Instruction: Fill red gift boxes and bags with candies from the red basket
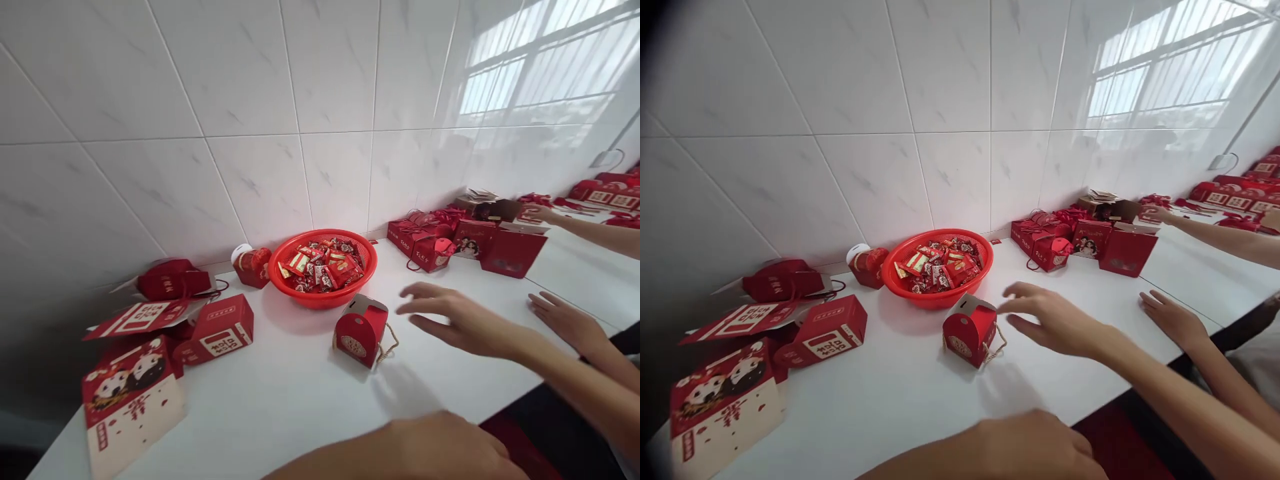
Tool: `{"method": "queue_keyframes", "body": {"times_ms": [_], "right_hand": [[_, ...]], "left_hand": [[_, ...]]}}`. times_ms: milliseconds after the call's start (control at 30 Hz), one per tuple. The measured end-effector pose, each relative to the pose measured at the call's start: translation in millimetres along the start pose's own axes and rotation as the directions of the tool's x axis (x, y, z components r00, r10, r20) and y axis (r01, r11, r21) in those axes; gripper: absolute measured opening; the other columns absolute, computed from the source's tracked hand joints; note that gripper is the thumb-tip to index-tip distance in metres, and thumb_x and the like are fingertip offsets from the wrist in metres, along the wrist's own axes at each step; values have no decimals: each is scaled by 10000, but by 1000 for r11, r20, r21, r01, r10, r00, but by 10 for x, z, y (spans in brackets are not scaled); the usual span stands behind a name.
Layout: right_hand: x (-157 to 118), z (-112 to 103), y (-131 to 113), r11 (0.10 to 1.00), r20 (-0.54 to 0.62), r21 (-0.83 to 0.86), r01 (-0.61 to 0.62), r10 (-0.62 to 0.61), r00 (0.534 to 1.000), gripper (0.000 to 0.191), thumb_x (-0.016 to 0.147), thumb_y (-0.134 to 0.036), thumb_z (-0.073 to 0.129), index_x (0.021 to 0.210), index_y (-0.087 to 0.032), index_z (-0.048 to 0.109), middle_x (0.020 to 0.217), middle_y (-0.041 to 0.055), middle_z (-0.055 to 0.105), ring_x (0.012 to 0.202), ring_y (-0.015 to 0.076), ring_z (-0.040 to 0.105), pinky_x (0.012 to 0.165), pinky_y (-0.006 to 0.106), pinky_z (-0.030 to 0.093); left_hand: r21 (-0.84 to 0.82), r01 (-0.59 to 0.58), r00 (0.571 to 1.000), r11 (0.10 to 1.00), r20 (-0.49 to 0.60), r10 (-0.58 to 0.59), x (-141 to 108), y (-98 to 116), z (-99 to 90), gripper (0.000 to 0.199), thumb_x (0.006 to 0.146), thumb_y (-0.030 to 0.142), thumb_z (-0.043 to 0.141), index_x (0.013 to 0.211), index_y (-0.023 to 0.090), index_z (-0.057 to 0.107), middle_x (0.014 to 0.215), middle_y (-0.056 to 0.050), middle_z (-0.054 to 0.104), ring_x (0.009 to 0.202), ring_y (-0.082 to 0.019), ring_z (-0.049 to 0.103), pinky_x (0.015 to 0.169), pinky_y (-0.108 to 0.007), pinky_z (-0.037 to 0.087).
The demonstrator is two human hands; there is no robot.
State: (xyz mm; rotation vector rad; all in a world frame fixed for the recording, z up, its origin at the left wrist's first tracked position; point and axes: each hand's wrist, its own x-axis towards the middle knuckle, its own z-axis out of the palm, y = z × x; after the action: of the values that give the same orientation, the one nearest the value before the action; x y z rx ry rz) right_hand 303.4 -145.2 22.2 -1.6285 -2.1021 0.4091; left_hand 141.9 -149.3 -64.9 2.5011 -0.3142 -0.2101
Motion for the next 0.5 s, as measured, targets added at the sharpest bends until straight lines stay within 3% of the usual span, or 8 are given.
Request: {"method": "queue_keyframes", "body": {"times_ms": [67, 100, 167, 233, 300, 333, 400, 500], "right_hand": [[442, 232, -140, 989, 96, 20, 147, -148, 984, 370, 974, -440, 423, 1155, -348, 733, 1271, 94, 614, 903, 257, 678, 845, 452, 539], [613, 347, -151, 987, 99, 19, 157, -158, 982, 352, 976, -398, 440, 1173, -336, 726, 1195, 100, 630, 789, 218, 665, 796, 422, 532], [824, 542, -112, 992, 120, 3, 129, -129, 984, 320, 968, -341, 471, 1162, -307, 724, 1048, 88, 640, 724, 189, 629, 730, 368, 508], [892, 678, -56, 992, 152, 16, 126, -127, 980, 285, 965, -329, 479, 1092, -284, 731, 929, 67, 640, 782, 205, 619, 718, 341, 489], [881, 771, -26, 987, 170, 77, 139, -150, 974, 279, 970, -338, 462, 1027, -265, 724, 875, 60, 642, 863, 226, 612, 735, 339, 480], [865, 808, -22, 983, 166, 119, 138, -157, 974, 285, 974, -352, 451, 1009, -256, 717, 874, 59, 644, 876, 228, 608, 742, 343, 477], [835, 873, -28, 975, 139, 194, 109, -137, 981, 326, 977, -415, 435, 925, -232, 701, 861, 59, 634, 817, 214, 594, 718, 344, 470], [814, 947, -35, 944, 92, 322, 72, -107, 990, 449, 955, -559, 441, 749, -212, 638, 782, 38, 599, 702, 181, 536, 658, 328, 452]], "left_hand": [[47, 219, 969, 975, -128, -212, -212, 65, -275, 309, 949, 323, 498, 1210, 252, 646, 1142, -68, 708, 998, -231, 694, 829, -316, 527], [21, 319, 932, 947, -188, -310, -343, 89, -390, 301, 944, 306, 514, 1199, 250, 663, 1102, -60, 722, 964, -232, 696, 831, -319, 518], [-66, 493, 808, 868, -334, -485, -622, 121, -564, 293, 938, 316, 533, 1185, 247, 677, 1056, -48, 737, 920, -227, 691, 837, -319, 499], [-180, 648, 587, 740, -501, -636, -876, 131, -664, 297, 975, 323, 461, 1162, 248, 679, 1038, -42, 740, 907, -223, 684, 777, -301, 481], [-289, 743, 353, 604, -597, -720, -1070, 113, -703, 335, 1008, 346, 384, 1150, 247, 671, 996, -41, 740, 882, -224, 678, 707, -296, 452], [-330, 766, 269, 552, -614, -742, -1141, 93, -705, 355, 1020, 369, 354, 1135, 249, 667, 962, -38, 739, 858, -224, 675, 678, -296, 433], [-374, 784, 188, 496, -618, -764, -1239, 42, -686, 393, 1032, 423, 310, 1059, 247, 661, 897, -30, 730, 802, -218, 663, 637, -297, 399], [-410, 780, 156, 472, -603, -782, -1319, -32, -645, 410, 1023, 493, 307, 919, 235, 608, 818, -13, 696, 752, -206, 640, 616, -295, 375]]}}
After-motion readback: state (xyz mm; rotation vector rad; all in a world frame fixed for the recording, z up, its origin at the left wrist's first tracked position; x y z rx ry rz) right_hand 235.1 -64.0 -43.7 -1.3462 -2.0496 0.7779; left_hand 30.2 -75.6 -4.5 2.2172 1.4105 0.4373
